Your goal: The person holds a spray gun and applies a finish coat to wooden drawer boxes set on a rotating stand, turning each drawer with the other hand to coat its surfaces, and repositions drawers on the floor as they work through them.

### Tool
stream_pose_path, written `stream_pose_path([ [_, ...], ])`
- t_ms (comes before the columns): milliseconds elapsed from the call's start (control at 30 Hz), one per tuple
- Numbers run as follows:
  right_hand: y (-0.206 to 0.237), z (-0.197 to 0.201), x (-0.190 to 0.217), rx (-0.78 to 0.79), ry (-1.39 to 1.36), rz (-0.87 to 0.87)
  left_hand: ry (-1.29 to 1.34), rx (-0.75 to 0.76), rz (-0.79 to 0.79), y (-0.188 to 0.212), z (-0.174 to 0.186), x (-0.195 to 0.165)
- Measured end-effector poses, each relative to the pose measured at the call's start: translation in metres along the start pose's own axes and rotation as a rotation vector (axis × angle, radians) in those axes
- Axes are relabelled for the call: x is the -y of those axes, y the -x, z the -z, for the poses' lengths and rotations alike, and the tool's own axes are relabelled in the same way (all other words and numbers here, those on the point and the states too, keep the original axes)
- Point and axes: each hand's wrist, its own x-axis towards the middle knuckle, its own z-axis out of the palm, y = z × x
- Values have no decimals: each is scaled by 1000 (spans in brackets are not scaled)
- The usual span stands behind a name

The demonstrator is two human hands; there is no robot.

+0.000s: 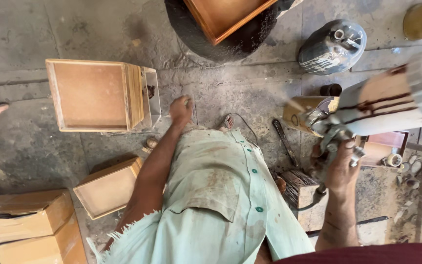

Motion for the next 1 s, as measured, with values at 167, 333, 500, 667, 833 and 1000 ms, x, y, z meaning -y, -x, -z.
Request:
stream_pose_path([
  [167,-24,39,-15,-196,182,-13,2,-35,279,54,25,44],
  [333,-38,81,-45,-506,326,-132,422,-164,943,93,53,74],
  [500,-48,94,-62,-579,396,-187,972,-722,1195,91,80,89],
  [667,-53,55,-68,-384,207,24,935,-767,1261,47,100,100],
  [833,-30,-3,-89,-201,-12,119,652,-607,1220,28,102,96],
  [1000,-2,-44,-99,-131,169,-111,449,-534,1163,28,103,97],
])
